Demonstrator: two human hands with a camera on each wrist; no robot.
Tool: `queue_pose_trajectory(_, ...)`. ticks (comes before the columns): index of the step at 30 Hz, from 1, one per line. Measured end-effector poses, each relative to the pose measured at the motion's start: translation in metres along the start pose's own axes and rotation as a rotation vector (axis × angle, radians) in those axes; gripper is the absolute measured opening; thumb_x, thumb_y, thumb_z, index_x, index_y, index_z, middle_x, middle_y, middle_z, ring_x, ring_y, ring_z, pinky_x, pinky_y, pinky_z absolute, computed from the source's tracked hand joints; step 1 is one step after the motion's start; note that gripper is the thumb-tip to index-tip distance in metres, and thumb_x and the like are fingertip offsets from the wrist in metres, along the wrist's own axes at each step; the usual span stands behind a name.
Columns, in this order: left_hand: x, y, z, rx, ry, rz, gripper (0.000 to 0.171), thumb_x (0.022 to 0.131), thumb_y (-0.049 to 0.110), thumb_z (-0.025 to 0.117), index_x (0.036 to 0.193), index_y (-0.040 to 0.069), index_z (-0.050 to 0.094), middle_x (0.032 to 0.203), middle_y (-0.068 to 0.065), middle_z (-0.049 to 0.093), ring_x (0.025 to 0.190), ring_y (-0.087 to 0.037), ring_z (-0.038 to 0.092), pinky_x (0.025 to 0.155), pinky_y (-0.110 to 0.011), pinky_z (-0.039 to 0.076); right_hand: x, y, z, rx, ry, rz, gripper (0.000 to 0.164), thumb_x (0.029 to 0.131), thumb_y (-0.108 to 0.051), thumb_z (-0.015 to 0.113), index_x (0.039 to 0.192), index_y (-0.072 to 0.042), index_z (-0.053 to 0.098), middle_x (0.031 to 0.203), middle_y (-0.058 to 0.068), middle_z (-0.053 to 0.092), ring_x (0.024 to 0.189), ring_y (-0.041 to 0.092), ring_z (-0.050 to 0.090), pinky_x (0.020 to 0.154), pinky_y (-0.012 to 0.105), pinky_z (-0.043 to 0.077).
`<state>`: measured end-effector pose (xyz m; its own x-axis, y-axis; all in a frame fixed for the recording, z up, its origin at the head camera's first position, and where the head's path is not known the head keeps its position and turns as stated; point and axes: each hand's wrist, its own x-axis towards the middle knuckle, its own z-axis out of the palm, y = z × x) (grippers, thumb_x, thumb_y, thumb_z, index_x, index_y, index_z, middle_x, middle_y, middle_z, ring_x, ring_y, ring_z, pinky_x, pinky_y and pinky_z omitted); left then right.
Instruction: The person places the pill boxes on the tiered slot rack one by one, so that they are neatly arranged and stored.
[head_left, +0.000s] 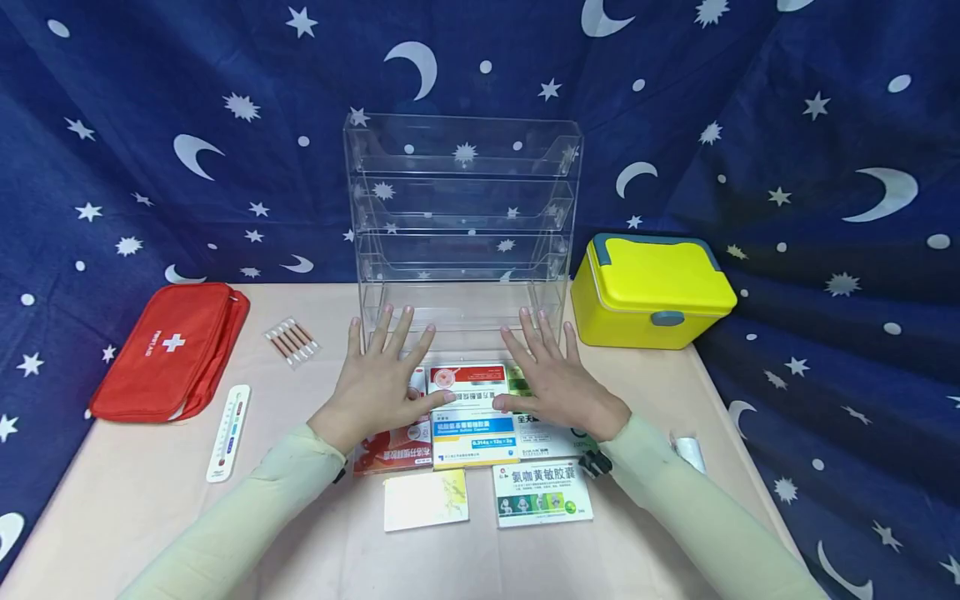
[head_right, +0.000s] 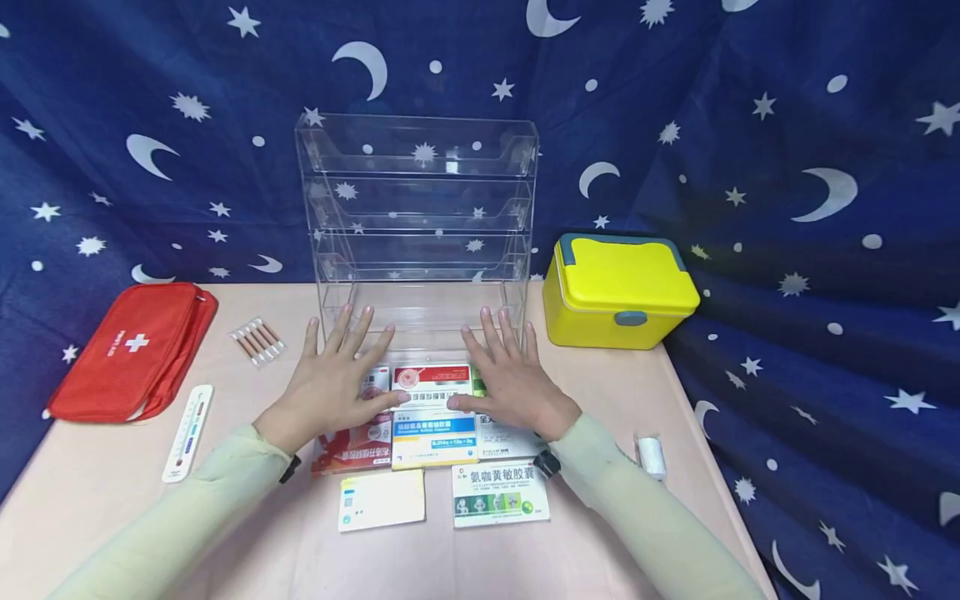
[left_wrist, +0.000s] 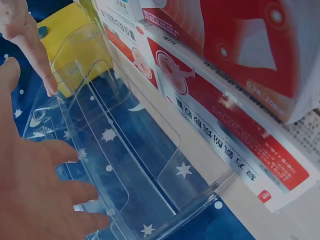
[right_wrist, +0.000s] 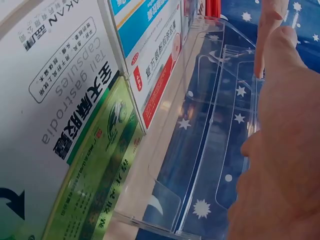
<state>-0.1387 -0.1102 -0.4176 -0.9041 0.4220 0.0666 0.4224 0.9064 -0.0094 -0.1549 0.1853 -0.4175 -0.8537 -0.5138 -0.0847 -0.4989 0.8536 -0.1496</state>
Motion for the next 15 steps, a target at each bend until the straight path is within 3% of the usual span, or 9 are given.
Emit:
queue_pose_trajectory(4,0.003,-0.003,-0.001,-0.053,0.087,0.023,0.093,0.091,0.078,0.044,0.161,0.018,0.031,0.166,-0.017,0.015,0.153,-0.038,-0.002,0.115,-0.065,-0.001,0.0,0.001,-0.004,0.067,0.064,-0.033,0.097,0.09,-0.076,0.052,0.164,-0.021,0.019,0.169,0.005,-0.006,0.152,0.027,-0.016,0.115,0.06,-0.011)
queue_pose_trajectory(7,0.007,-0.01,-0.002,-0.136,0.246,0.032,0.075,0.095,0.059,0.059,0.154,0.014,0.046,0.16,-0.017,0.032,0.149,-0.038,0.022,0.115,-0.06,0.02,-0.001,0.003,-0.009,0.159,0.18,-0.071,0.081,0.094,-0.065,0.059,0.159,-0.02,0.037,0.166,0.004,0.024,0.153,0.026,0.014,0.119,0.056,0.012)
queue_pose_trajectory(11,0.011,-0.024,-0.006,-0.294,0.496,-0.005,0.055,0.094,0.041,0.065,0.14,0.01,0.06,0.139,-0.016,0.054,0.125,-0.036,0.048,0.096,-0.053,0.043,-0.001,0.007,-0.013,0.38,0.31,-0.072,0.054,0.096,-0.046,0.069,0.142,-0.02,0.06,0.144,-0.004,0.057,0.132,0.02,0.052,0.106,0.051,0.042)
queue_pose_trajectory(15,0.017,-0.044,-0.011,-0.475,0.637,-0.098,0.045,0.096,0.031,0.067,0.133,0.006,0.063,0.121,-0.015,0.059,0.108,-0.035,0.053,0.08,-0.049,0.047,-0.002,0.014,-0.014,0.638,0.347,0.005,0.033,0.096,-0.035,0.073,0.127,-0.023,0.07,0.121,-0.011,0.068,0.107,0.013,0.064,0.093,0.046,0.05)
